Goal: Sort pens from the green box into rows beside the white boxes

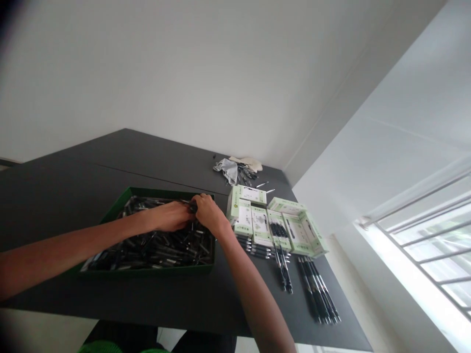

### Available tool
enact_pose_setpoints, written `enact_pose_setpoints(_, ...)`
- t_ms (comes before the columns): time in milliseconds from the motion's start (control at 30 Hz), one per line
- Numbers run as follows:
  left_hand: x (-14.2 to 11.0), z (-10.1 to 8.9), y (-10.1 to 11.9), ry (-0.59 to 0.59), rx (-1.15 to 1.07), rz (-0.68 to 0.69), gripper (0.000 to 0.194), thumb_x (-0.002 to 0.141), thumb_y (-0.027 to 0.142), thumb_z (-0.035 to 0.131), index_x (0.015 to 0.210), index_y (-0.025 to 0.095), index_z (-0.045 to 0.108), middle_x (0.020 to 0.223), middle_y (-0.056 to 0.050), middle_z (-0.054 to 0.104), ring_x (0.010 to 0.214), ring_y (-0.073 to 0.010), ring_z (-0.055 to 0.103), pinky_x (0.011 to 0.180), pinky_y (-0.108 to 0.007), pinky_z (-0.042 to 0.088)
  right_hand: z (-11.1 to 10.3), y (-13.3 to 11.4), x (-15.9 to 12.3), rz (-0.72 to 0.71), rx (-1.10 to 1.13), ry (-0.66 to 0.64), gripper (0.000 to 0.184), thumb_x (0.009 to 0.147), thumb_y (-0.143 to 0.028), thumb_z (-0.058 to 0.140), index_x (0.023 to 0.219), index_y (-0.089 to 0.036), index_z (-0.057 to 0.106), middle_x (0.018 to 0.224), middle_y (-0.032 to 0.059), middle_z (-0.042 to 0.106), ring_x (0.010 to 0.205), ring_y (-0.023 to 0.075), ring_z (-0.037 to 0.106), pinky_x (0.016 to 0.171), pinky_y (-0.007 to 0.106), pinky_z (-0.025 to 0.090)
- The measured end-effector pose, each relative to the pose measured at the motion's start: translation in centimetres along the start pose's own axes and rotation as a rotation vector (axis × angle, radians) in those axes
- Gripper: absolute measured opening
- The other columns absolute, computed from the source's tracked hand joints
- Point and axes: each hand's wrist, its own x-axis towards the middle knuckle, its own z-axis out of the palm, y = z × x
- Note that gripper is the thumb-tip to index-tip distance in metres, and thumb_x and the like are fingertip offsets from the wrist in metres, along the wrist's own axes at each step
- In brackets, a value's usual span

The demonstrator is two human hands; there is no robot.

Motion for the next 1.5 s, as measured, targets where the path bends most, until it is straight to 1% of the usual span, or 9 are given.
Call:
enact_pose_setpoints(233,-0.1,1.2,0.0,0.042,-0.06,-0.058,0.027,0.089,0.006,0.063,0.113,0.013,0.073,0.108,-0.017,0.081,0.099,-0.0305,0.079,0.08,-0.037,0.063,1.2,-0.2,0.3,0.055,0.008,0.039,0.045,0.095,0.002,0.043,0.129,-0.014,0.068,0.13,0.0143,0.073,0.125,0.0233,0.065,0.108,0.032,0.046)
enact_pose_setpoints(333,0.4,0.8,0.4,0.076,-0.074,-0.056,0.031,0.087,0.006,0.064,0.115,0.014,0.072,0.119,-0.018,0.078,0.117,-0.0324,0.073,0.098,-0.041,0.061,1.1,-0.2,0.2,0.076,0.016,0.044,0.045,0.094,0.002,0.042,0.127,-0.014,0.067,0.127,0.0151,0.074,0.119,0.0242,0.068,0.104,0.032,0.049)
enact_pose_setpoints(467,0.7,0.2,0.8,0.131,-0.06,-0.121,0.038,0.088,0.013,0.065,0.126,0.01,0.068,0.14,-0.023,0.066,0.142,-0.0378,0.054,0.119,-0.05,0.048,0.9,-0.1,0.2,0.091,0.046,0.084,0.045,0.094,0.001,0.039,0.128,-0.014,0.064,0.129,0.0165,0.073,0.12,0.0246,0.068,0.103,0.033,0.049)
enact_pose_setpoints(700,0.2,1.7,1.1,0.079,-0.008,-0.295,0.031,0.09,0.014,0.062,0.12,0.007,0.069,0.124,-0.024,0.07,0.116,-0.0361,0.068,0.096,-0.047,0.06,1.2,0.1,0.3,0.118,0.112,0.149,0.054,0.091,0.004,0.037,0.138,-0.013,0.057,0.127,0.0162,0.074,0.116,0.0252,0.071,0.099,0.033,0.051)
enact_pose_setpoints(933,0.4,1.5,1.0,0.009,-0.037,-0.284,0.022,0.093,0.018,0.061,0.106,0.009,0.075,0.11,-0.022,0.078,0.104,-0.0351,0.076,0.098,-0.047,0.059,1.4,0.2,0.3,0.12,0.066,0.125,0.052,0.092,0.004,0.038,0.137,-0.014,0.056,0.126,0.0155,0.074,0.115,0.0254,0.071,0.097,0.033,0.051)
enact_pose_setpoints(1033,-1.2,0.8,1.4,-0.022,-0.062,-0.245,0.02,0.091,0.017,0.062,0.1,0.009,0.077,0.103,-0.023,0.079,0.103,-0.0378,0.076,0.096,-0.048,0.058,1.3,0.1,0.2,0.119,0.048,0.111,0.052,0.091,0.004,0.04,0.138,-0.013,0.055,0.125,0.0152,0.074,0.116,0.0249,0.07,0.098,0.032,0.051)
enact_pose_setpoints(1133,-3.7,-0.3,1.6,-0.057,-0.108,-0.191,0.017,0.091,0.017,0.062,0.098,0.015,0.078,0.099,-0.015,0.081,0.095,-0.0311,0.077,0.089,-0.04,0.058,1.1,-0.1,0.1,0.127,0.004,0.077,0.053,0.092,0.004,0.04,0.139,-0.013,0.055,0.125,0.0153,0.074,0.118,0.0238,0.069,0.1,0.032,0.05)
enact_pose_setpoints(1267,-6.4,-1.6,1.8,-0.107,-0.194,-0.136,0.022,0.1,0.024,0.06,0.114,0.019,0.076,0.108,-0.011,0.08,0.102,-0.0272,0.077,0.091,-0.035,0.055,1.1,-0.2,0.0,0.103,-0.075,0.038,0.049,0.095,0.001,0.041,0.137,-0.013,0.061,0.13,0.0167,0.073,0.122,0.0249,0.067,0.102,0.032,0.049)
enact_pose_setpoints(1500,-7.3,-1.0,2.8,0.007,-0.195,-0.207,0.024,0.104,0.024,0.056,0.118,0.019,0.074,0.112,-0.012,0.078,0.107,-0.0275,0.075,0.101,-0.038,0.053,1.4,-0.1,0.1,0.071,-0.133,0.007,0.045,0.096,-0.001,0.044,0.132,-0.013,0.067,0.13,0.0146,0.074,0.125,0.0253,0.066,0.103,0.031,0.05)
